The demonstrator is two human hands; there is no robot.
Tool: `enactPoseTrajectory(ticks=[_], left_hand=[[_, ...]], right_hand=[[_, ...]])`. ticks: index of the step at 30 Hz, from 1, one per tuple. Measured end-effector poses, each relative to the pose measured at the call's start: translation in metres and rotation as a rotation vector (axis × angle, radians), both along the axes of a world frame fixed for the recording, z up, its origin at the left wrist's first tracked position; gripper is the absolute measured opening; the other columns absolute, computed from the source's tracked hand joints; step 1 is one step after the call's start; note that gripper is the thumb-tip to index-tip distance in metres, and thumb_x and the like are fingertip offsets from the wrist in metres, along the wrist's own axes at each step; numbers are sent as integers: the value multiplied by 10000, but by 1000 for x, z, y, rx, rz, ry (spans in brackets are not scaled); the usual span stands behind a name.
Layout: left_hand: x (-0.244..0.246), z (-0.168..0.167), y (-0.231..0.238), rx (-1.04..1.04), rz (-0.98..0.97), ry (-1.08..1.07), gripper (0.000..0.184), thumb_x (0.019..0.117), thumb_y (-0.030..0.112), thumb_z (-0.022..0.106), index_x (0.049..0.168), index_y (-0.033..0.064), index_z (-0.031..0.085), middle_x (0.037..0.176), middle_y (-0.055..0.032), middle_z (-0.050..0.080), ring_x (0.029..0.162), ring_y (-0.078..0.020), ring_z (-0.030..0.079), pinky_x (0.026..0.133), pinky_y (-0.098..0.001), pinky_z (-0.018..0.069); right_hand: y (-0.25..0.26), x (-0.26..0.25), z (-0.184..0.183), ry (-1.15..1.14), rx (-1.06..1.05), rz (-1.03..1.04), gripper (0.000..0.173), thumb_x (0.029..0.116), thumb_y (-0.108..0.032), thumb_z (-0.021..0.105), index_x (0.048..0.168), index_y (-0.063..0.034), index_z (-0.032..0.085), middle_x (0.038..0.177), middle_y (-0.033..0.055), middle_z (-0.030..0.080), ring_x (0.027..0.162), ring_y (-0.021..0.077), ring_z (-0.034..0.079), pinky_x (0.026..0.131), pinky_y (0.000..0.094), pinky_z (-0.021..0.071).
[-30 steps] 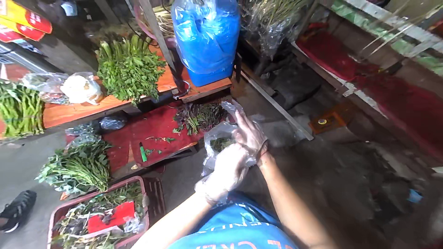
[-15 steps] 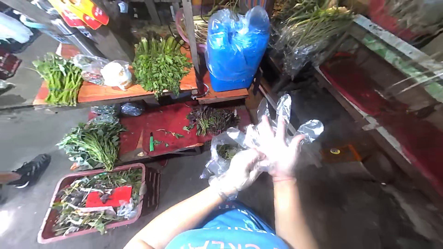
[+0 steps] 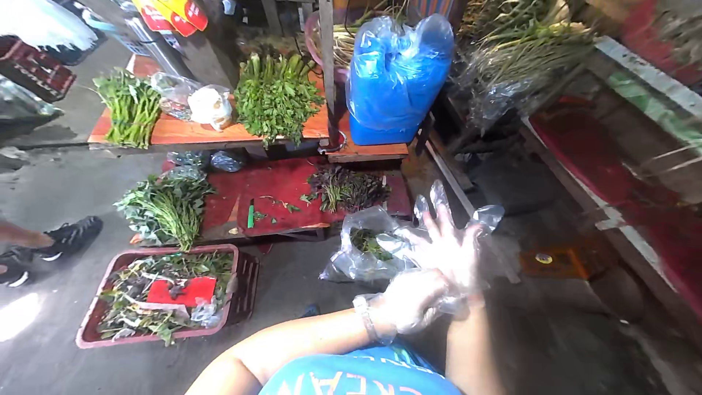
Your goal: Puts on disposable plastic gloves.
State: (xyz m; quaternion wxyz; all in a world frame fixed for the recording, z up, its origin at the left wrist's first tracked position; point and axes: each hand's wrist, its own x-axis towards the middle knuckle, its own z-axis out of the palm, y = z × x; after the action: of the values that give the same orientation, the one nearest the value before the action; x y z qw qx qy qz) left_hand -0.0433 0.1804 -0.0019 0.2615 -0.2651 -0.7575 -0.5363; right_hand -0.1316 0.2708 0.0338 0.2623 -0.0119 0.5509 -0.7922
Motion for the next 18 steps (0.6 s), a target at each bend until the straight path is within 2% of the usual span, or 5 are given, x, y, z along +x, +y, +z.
enactPoseTrajectory(ticks=[5, 8, 12, 15, 18], left_hand=[[2, -6, 3, -12, -36, -29, 223, 940, 105, 569, 947, -87, 682, 892, -220, 694, 869, -310, 692, 830, -386, 556], [5, -12, 4, 26, -30, -41, 245, 992, 135, 547, 958, -71, 673, 898, -207, 689, 869, -279, 687, 832, -355, 556], [8, -14, 8, 12, 7, -76, 231, 978, 134, 561, 951, -68, 672, 890, -207, 685, 865, -282, 687, 830, -364, 557], [10, -15, 8, 21, -12, -72, 235, 990, 134, 554, 950, -67, 669, 895, -206, 681, 867, -277, 681, 826, -350, 556], [10, -12, 11, 7, -48, -73, 201, 962, 108, 573, 953, -67, 672, 896, -208, 685, 865, -287, 686, 827, -363, 558]], right_hand=[[0, 1, 0, -24, 30, 54, 1002, 882, -788, -107, 1659, -172, 38, 1671, 226, 223, 1443, 414, 409, 1073, 554, 443], [-1, 5, 2, -31, 60, 46, 931, 905, -760, -141, 1655, -225, -5, 1627, 227, 306, 1327, 421, 514, 924, 568, 522], [10, 0, -20, -34, 56, 181, 1189, 794, -895, -112, 1610, -122, 275, 1584, 190, 423, 1374, 393, 500, 945, 567, 512], [10, 4, -17, -59, -22, 108, 1065, 845, -857, -92, 1660, -181, 21, 1681, 218, 185, 1444, 455, 387, 981, 658, 477], [8, 7, -15, -105, 24, 138, 1020, 841, -826, -157, 1638, -196, -56, 1559, 244, 427, 1211, 394, 635, 830, 524, 588]])
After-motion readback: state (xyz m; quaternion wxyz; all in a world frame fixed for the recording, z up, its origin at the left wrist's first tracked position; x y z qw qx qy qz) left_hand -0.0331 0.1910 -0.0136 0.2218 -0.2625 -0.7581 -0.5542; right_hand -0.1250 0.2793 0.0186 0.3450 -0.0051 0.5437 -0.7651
